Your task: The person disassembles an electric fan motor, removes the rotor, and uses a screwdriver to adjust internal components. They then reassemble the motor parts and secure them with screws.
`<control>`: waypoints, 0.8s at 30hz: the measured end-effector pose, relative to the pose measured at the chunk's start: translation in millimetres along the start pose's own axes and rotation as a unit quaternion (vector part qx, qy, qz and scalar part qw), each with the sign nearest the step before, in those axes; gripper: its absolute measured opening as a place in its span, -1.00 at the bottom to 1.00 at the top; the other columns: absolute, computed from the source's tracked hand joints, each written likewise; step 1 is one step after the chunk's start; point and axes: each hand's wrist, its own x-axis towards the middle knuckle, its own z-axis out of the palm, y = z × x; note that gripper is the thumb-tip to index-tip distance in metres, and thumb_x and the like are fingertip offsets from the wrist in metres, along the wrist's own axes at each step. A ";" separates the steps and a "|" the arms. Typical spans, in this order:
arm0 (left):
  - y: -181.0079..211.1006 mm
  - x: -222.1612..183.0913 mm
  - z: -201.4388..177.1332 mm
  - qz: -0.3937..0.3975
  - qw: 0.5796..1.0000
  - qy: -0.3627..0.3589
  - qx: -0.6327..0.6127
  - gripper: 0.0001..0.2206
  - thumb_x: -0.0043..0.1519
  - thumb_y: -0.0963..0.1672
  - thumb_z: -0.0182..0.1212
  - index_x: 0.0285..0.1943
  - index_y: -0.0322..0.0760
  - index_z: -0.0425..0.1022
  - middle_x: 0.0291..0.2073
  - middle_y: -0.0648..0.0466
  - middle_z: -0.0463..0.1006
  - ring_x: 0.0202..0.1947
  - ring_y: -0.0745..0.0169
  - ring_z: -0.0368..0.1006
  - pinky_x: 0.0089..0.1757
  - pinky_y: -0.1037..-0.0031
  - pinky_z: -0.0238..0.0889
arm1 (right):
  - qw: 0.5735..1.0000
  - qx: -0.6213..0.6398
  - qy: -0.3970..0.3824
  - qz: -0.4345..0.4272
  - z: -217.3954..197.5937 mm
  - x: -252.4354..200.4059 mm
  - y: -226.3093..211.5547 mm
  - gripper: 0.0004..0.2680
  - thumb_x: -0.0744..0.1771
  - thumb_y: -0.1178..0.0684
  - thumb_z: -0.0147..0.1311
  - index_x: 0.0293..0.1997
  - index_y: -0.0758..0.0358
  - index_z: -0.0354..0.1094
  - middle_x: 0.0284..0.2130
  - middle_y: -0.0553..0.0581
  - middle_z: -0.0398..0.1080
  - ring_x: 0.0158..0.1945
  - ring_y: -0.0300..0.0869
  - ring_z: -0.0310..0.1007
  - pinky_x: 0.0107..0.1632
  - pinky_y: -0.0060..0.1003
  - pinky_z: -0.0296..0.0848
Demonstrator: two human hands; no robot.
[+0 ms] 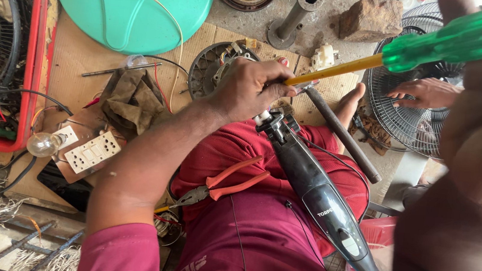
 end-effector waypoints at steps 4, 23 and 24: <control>8.9 -5.0 -3.3 -0.001 0.998 0.058 -0.040 -0.76 0.26 -0.04 0.40 -0.23 -0.31 0.57 -0.45 0.08 0.67 -0.48 0.43 0.58 -0.45 0.55 0.42 | 1.000 0.000 0.015 0.000 3.2 4.8 -5.2 -0.91 0.52 0.22 0.00 0.09 0.46 0.35 -0.07 0.22 0.36 -0.06 -0.13 0.52 -0.03 -0.36 0.55; -1.1 -13.9 -8.2 -0.020 0.991 0.067 -0.112 -0.77 0.23 -0.09 0.47 -0.11 -0.33 0.57 -0.05 -0.02 0.70 -0.20 0.41 0.66 -0.18 0.54 0.55 | 0.993 0.044 0.068 -0.089 39.2 41.9 -16.8 -0.82 0.52 0.15 -0.31 0.08 0.41 0.25 -0.18 0.11 0.33 -0.23 -0.28 0.46 -0.21 -0.46 0.49; -0.3 -14.9 -8.5 -0.023 0.992 0.060 -0.105 -0.76 0.23 -0.08 0.47 -0.11 -0.33 0.57 -0.11 0.00 0.71 -0.21 0.41 0.66 -0.18 0.54 0.54 | 0.978 0.176 0.022 -0.111 38.2 54.3 -5.1 -0.84 0.50 0.14 -0.26 -0.02 0.39 0.27 -0.27 0.09 0.33 -0.32 -0.30 0.44 -0.31 -0.46 0.47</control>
